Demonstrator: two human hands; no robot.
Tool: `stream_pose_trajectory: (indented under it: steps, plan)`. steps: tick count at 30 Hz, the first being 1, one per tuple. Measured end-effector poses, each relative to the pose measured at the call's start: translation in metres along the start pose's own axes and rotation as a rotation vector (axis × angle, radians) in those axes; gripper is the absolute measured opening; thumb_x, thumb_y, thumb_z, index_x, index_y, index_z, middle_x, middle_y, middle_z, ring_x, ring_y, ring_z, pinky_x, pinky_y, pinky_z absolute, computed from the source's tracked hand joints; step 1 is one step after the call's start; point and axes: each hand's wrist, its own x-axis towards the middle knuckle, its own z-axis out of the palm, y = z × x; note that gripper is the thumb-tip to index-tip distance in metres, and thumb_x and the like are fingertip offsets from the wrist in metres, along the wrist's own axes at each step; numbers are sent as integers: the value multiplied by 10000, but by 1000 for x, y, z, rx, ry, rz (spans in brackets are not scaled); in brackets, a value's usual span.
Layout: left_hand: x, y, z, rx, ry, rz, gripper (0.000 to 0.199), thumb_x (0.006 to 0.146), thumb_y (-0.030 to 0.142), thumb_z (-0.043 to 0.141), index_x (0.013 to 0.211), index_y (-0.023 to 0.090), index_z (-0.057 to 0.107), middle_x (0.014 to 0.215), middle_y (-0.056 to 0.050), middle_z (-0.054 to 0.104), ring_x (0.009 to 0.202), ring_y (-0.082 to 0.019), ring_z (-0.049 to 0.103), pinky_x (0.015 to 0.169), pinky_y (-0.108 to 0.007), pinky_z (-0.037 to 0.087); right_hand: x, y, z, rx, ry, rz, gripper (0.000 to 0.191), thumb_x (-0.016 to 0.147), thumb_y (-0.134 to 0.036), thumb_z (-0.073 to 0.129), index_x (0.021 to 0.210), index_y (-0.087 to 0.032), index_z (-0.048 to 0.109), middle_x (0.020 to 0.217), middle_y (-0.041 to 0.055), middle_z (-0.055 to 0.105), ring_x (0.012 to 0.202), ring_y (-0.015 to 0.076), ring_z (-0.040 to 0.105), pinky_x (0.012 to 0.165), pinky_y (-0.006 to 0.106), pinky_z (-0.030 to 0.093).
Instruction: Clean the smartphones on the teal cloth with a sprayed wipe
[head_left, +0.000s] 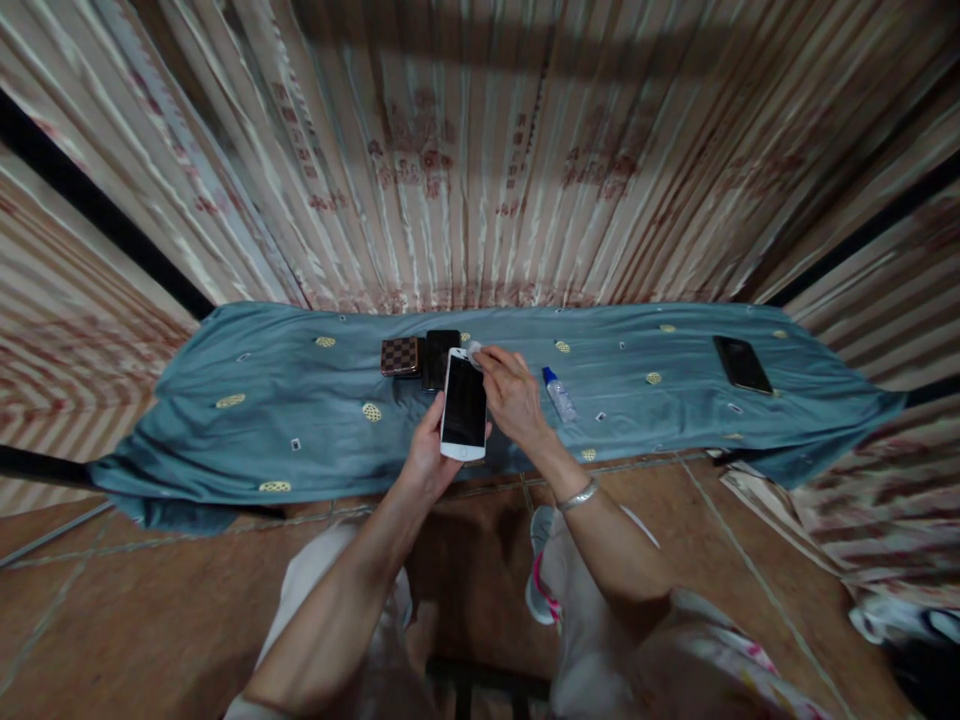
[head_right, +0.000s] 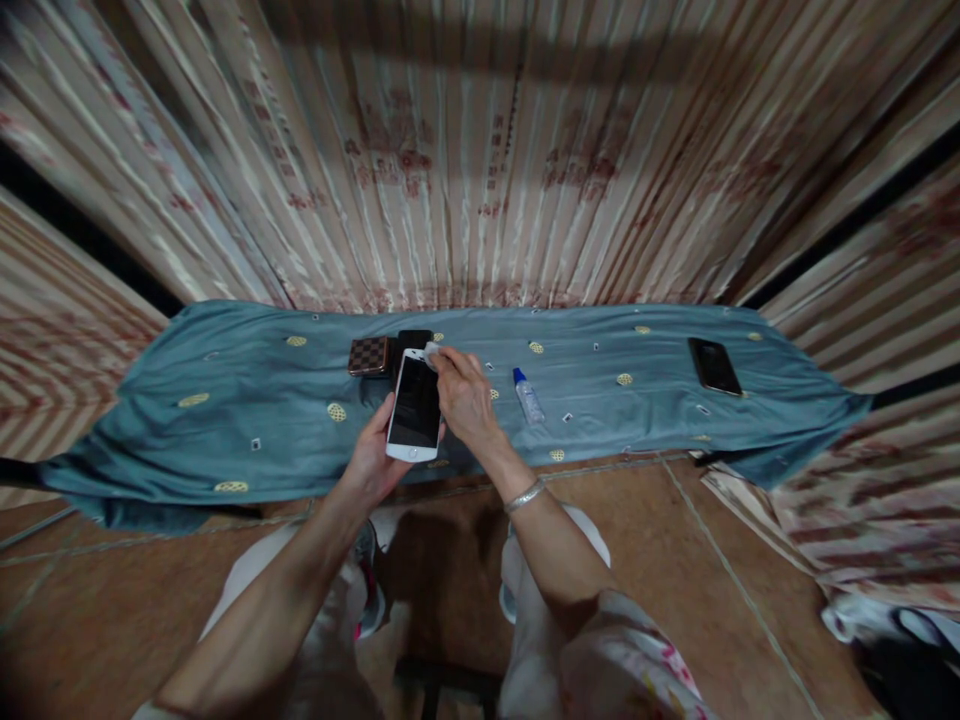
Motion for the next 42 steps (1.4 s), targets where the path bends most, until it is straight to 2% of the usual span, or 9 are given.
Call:
stream_pose_trajectory:
  steps: [11, 17, 23, 26, 29, 32, 36, 39, 42]
  plan:
    - [5, -10, 0, 40, -20, -14, 367, 947, 318, 383, 814, 141, 675, 768, -66, 719, 900, -219, 681, 864, -369, 510, 0, -15, 2, 20, -10, -52, 377, 925, -141, 369, 1178, -197, 643, 1188, 96, 622, 1089, 218, 551, 1002, 406, 444]
    - [11, -11, -6, 75, -75, 88, 439, 953, 420, 335, 923, 151, 681, 906, -74, 722, 1043, -234, 635, 907, -355, 484, -2, -20, -1, -30, -52, -135, 385, 891, -75, 372, 1152, -132, 649, 1180, 125, 623, 1060, 228, 533, 966, 379, 468]
    - [15, -5, -9, 78, -104, 137, 476, 960, 444, 300, 999, 142, 666, 949, -76, 714, 1057, -210, 629, 903, -315, 486, -9, -27, 1, -10, -81, -235, 365, 863, -48, 404, 1109, -130, 660, 1153, 119, 627, 1026, 226, 533, 934, 371, 484]
    - [16, -1, -10, 64, -62, 145, 473, 950, 464, 325, 955, 132, 662, 902, -75, 712, 1015, -203, 645, 877, -299, 499, -16, -33, 2, 9, -109, -254, 384, 854, -39, 412, 1120, -179, 651, 1157, 84, 620, 1021, 214, 539, 932, 369, 486]
    - [15, 2, -12, 52, -49, 156, 479, 921, 517, 376, 902, 132, 661, 864, -68, 704, 930, -191, 666, 809, -275, 516, -22, -39, 3, 33, -134, -264, 383, 853, -30, 412, 1120, -171, 647, 1161, 92, 616, 1019, 214, 536, 934, 369, 483]
    - [11, 6, -11, 15, -28, 165, 493, 927, 519, 357, 805, 140, 648, 747, -37, 676, 755, -140, 666, 690, -218, 515, -27, -46, 1, 62, -184, -266, 376, 859, -30, 417, 1124, -168, 644, 1165, 107, 612, 1026, 220, 532, 922, 367, 486]
    - [9, 11, -8, -43, -28, 180, 534, 956, 481, 285, 730, 154, 642, 562, 5, 587, 530, -91, 583, 556, -177, 475, -31, -53, -2, 98, -247, -295, 341, 895, -73, 408, 1121, -171, 645, 1168, 117, 614, 1037, 228, 529, 921, 384, 491]
    - [10, 15, -8, -49, -47, 205, 576, 961, 481, 248, 749, 145, 665, 535, -6, 583, 504, -97, 572, 524, -181, 459, -35, -55, -1, 126, -279, -306, 336, 924, -114, 389, 1138, -184, 638, 1165, 114, 619, 1033, 226, 533, 916, 401, 495]
    - [13, 18, -10, -49, -17, 208, 594, 932, 548, 286, 800, 130, 687, 583, -27, 630, 512, -108, 584, 509, -194, 452, -40, -56, 1, 149, -273, -312, 347, 934, -125, 377, 1164, -199, 626, 1166, 102, 618, 1034, 214, 538, 914, 390, 499]
